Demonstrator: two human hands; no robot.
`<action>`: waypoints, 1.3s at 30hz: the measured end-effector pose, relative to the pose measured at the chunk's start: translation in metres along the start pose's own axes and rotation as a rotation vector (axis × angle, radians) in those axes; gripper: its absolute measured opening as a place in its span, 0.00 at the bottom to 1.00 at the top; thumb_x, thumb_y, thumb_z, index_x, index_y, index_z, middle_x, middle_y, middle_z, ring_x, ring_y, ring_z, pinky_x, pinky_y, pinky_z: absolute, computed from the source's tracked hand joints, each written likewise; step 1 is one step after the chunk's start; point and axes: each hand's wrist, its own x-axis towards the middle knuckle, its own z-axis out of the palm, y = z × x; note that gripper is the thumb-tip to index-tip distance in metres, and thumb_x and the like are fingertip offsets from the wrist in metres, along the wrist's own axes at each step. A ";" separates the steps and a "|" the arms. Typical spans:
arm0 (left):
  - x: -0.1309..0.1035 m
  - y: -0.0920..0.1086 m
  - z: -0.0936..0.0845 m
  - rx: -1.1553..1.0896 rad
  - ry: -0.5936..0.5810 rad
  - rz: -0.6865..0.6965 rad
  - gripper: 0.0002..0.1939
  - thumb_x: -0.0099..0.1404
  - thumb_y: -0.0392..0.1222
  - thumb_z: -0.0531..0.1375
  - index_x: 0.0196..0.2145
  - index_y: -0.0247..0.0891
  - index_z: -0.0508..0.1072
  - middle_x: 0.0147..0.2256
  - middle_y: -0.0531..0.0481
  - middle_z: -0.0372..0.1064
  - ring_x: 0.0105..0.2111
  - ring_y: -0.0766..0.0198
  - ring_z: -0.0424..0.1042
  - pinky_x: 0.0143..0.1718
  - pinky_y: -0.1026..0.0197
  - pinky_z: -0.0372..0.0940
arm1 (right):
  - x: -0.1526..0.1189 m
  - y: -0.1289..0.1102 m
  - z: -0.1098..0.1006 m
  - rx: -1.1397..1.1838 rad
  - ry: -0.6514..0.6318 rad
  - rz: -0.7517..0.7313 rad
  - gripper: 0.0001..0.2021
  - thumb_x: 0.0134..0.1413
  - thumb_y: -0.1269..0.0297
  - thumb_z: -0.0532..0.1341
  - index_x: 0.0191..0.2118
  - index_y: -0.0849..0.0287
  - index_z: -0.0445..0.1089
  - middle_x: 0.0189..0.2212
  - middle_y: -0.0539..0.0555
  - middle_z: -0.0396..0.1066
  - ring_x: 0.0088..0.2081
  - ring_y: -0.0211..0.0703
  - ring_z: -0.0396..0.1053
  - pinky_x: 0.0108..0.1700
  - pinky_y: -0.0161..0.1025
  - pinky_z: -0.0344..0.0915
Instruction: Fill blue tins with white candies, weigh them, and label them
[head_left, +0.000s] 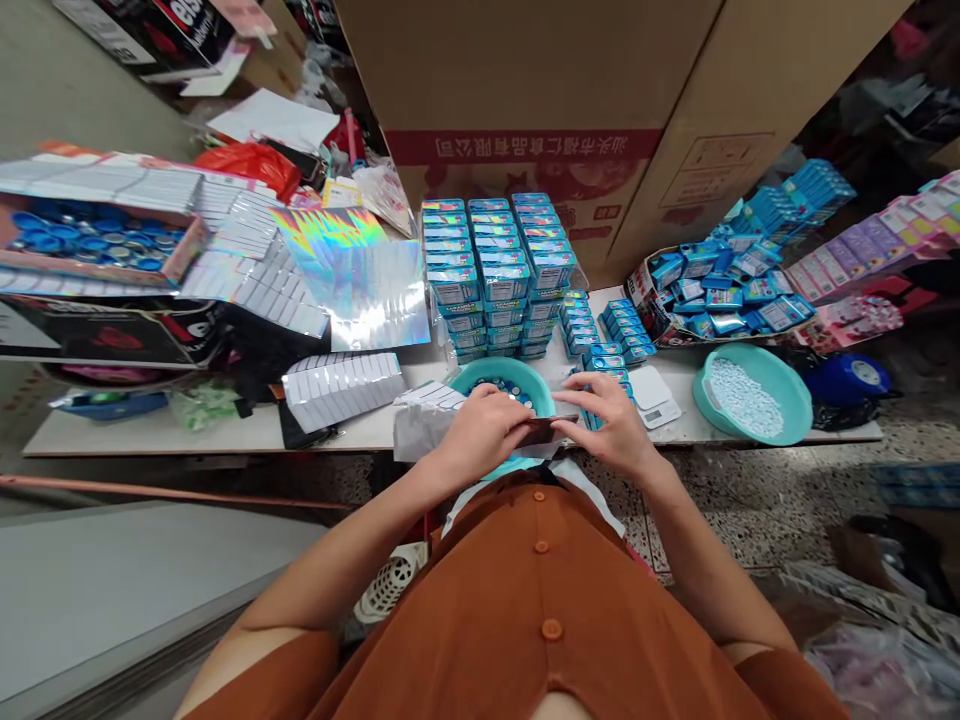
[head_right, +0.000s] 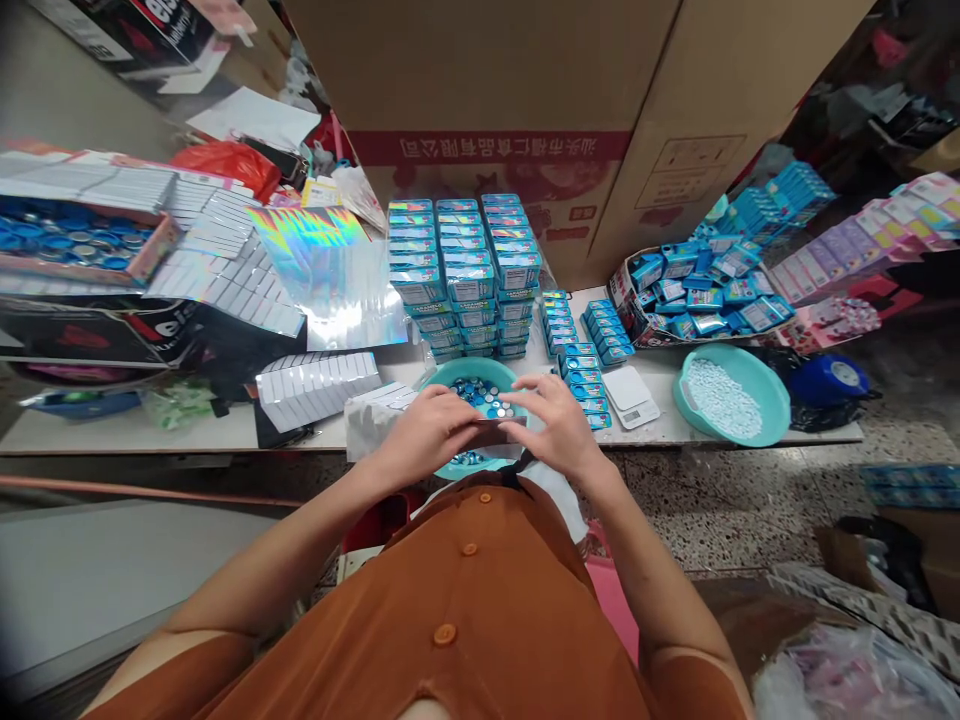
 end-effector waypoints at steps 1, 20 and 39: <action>0.000 0.002 -0.002 0.000 -0.014 0.006 0.12 0.66 0.44 0.53 0.33 0.44 0.76 0.31 0.49 0.75 0.34 0.60 0.70 0.46 0.54 0.54 | 0.001 -0.001 -0.001 0.027 -0.064 -0.017 0.09 0.51 0.63 0.63 0.41 0.50 0.74 0.40 0.53 0.70 0.44 0.46 0.67 0.48 0.44 0.63; 0.009 0.013 -0.011 0.030 -0.049 -0.041 0.15 0.69 0.42 0.49 0.34 0.39 0.74 0.32 0.48 0.76 0.30 0.63 0.70 0.40 0.56 0.57 | 0.005 -0.007 0.002 -0.211 -0.023 -0.215 0.12 0.58 0.67 0.58 0.46 0.55 0.72 0.38 0.56 0.73 0.42 0.44 0.67 0.45 0.44 0.65; 0.005 0.017 -0.011 0.058 -0.014 -0.133 0.18 0.69 0.44 0.48 0.33 0.38 0.75 0.30 0.48 0.75 0.30 0.62 0.69 0.36 0.59 0.58 | -0.014 0.000 0.016 -0.410 0.158 -0.448 0.13 0.57 0.69 0.58 0.47 0.56 0.72 0.45 0.56 0.74 0.47 0.45 0.71 0.49 0.43 0.71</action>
